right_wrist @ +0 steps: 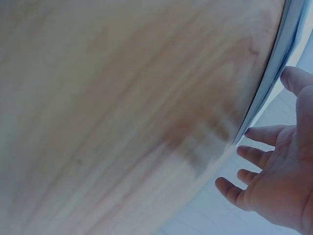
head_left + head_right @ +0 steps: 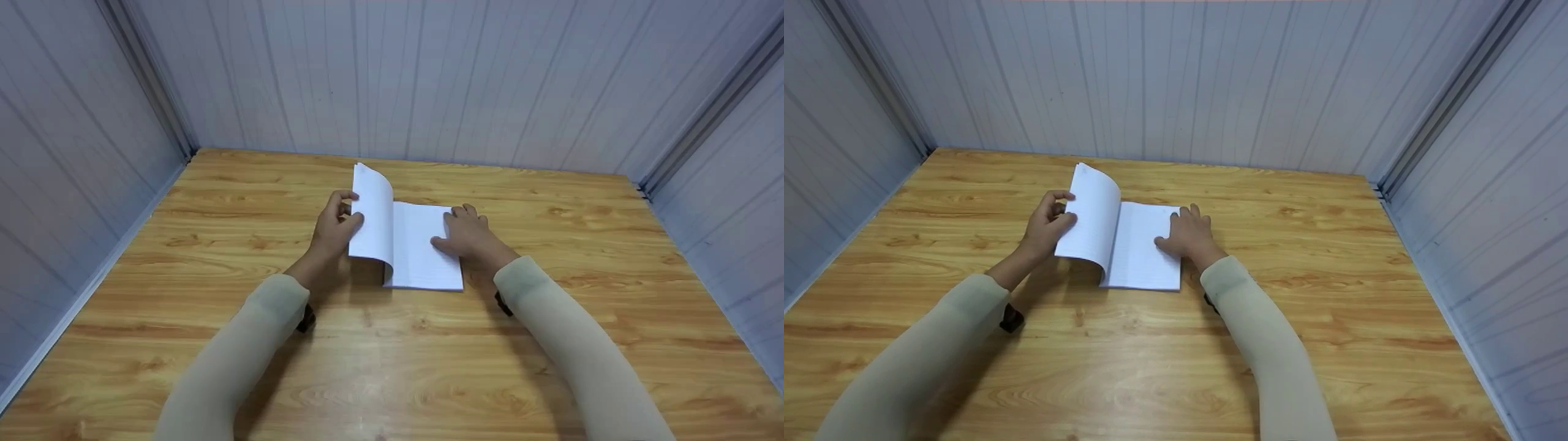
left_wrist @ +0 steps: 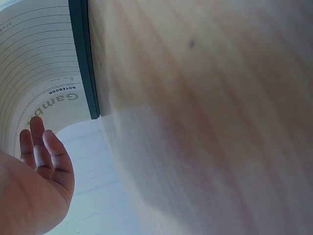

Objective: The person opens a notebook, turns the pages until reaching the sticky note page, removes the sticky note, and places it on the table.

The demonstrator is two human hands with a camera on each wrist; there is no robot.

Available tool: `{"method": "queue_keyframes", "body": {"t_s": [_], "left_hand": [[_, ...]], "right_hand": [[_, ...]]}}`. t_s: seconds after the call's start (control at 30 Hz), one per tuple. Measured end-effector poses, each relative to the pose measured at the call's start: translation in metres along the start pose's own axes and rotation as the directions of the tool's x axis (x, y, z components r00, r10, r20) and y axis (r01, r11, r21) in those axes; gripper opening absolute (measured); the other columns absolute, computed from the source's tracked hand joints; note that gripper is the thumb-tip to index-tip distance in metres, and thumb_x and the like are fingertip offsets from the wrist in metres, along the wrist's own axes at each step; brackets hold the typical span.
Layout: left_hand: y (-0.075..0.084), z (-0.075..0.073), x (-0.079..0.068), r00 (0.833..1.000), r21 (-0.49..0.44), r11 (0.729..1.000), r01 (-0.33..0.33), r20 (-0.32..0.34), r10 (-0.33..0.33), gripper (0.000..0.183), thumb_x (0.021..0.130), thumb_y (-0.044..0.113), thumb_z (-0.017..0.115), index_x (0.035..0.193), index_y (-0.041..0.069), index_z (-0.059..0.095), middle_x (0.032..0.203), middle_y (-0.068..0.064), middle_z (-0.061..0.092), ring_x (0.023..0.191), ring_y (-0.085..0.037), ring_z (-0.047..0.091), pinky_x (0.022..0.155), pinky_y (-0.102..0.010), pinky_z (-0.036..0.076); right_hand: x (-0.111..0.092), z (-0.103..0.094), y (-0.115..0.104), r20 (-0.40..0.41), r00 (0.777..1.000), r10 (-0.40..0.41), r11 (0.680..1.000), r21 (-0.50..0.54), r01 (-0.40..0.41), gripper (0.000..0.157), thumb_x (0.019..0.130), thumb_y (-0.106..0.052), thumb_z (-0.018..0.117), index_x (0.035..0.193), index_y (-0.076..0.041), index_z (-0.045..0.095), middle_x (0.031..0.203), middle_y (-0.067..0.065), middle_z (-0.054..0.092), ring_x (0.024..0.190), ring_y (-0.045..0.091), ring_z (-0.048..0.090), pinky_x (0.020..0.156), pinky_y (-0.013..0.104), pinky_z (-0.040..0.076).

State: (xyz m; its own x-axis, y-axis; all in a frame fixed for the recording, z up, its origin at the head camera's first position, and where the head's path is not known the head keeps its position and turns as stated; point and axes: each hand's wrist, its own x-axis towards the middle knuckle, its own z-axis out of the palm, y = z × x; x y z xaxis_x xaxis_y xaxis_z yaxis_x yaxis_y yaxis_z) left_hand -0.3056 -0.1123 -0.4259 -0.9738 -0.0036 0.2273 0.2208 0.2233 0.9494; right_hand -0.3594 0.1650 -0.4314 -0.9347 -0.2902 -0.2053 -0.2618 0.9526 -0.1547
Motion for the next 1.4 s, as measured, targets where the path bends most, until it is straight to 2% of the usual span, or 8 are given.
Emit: {"method": "queue_keyframes", "body": {"t_s": [0.17,0.37,0.63,0.8,1.03,1.2,1.4], "left_hand": [[-0.0003,0.0003,-0.0006,1.0,-0.006,1.0,0.024,0.002,-0.024,0.033,0.085,0.015,0.052,0.118,0.018,0.051,0.088,-0.004,0.049,0.074,-0.016,0.046,0.066,-0.028,0.04],[-0.001,0.0009,-0.0011,1.0,-0.006,1.0,0.017,-0.006,-0.017,0.033,0.085,0.014,0.052,0.119,0.016,0.051,0.086,-0.004,0.047,0.069,-0.016,0.042,0.064,-0.028,0.038],[-0.001,0.0012,-0.0018,0.999,-0.04,0.998,0.04,0.001,-0.04,0.033,0.085,0.013,0.052,0.118,0.017,0.051,0.091,-0.004,0.048,0.076,-0.017,0.043,0.064,-0.028,0.039],[-0.0019,0.0007,-0.0018,0.999,-0.033,0.998,0.046,0.002,-0.046,0.034,0.085,0.013,0.052,0.118,0.017,0.05,0.092,-0.004,0.048,0.077,-0.018,0.043,0.065,-0.029,0.039],[-0.0014,0.001,-0.003,0.999,-0.077,0.996,0.05,0.008,-0.05,0.035,0.084,0.011,0.05,0.118,0.018,0.051,0.092,-0.003,0.046,0.073,-0.017,0.04,0.065,-0.029,0.036],[-0.0009,0.0002,-0.0024,0.999,-0.052,0.998,0.041,0.011,-0.04,0.034,0.084,0.013,0.05,0.117,0.019,0.05,0.089,-0.003,0.046,0.069,-0.016,0.039,0.063,-0.028,0.036],[0.0011,-0.0007,-0.0015,0.999,-0.051,0.998,0.045,0.018,-0.044,0.034,0.087,0.011,0.051,0.121,0.014,0.05,0.091,-0.005,0.046,0.076,-0.018,0.042,0.066,-0.029,0.037]], "right_hand": [[0.0014,0.0016,0.0017,0.017,1.0,0.006,1.0,0.006,-0.006,0.082,0.09,-0.057,0.047,0.15,-0.005,0.029,0.157,0.016,0.024,0.148,0.037,0.005,0.113,0.06,0.013],[0.002,0.0024,0.0025,0.012,1.0,0.007,1.0,0.011,-0.008,0.081,0.09,-0.057,0.048,0.15,-0.005,0.031,0.157,0.015,0.025,0.148,0.036,0.006,0.112,0.061,0.014],[0.0007,0.0017,0.0019,0.006,1.0,0.0,1.0,0.014,0.0,0.082,0.089,-0.057,0.05,0.149,-0.004,0.032,0.156,0.015,0.028,0.148,0.037,0.008,0.111,0.061,0.016],[0.0007,0.0013,0.0021,0.0,1.0,-0.004,1.0,0.013,0.004,0.081,0.089,-0.057,0.05,0.148,-0.004,0.033,0.155,0.015,0.029,0.147,0.037,0.011,0.11,0.061,0.017],[-0.0013,0.0001,0.0013,-0.023,0.999,-0.028,1.0,-0.006,0.027,0.079,0.089,-0.056,0.05,0.147,-0.003,0.036,0.154,0.016,0.032,0.146,0.037,0.014,0.108,0.063,0.019],[-0.0009,-0.0004,0.0009,-0.024,0.999,-0.027,1.0,-0.005,0.027,0.079,0.09,-0.056,0.05,0.147,-0.003,0.036,0.155,0.015,0.031,0.147,0.037,0.012,0.11,0.061,0.017],[0.0011,-0.0003,0.0015,-0.027,0.999,-0.039,0.999,-0.023,0.039,0.078,0.09,-0.056,0.05,0.146,-0.004,0.038,0.154,0.016,0.031,0.146,0.039,0.012,0.11,0.063,0.016]]}}
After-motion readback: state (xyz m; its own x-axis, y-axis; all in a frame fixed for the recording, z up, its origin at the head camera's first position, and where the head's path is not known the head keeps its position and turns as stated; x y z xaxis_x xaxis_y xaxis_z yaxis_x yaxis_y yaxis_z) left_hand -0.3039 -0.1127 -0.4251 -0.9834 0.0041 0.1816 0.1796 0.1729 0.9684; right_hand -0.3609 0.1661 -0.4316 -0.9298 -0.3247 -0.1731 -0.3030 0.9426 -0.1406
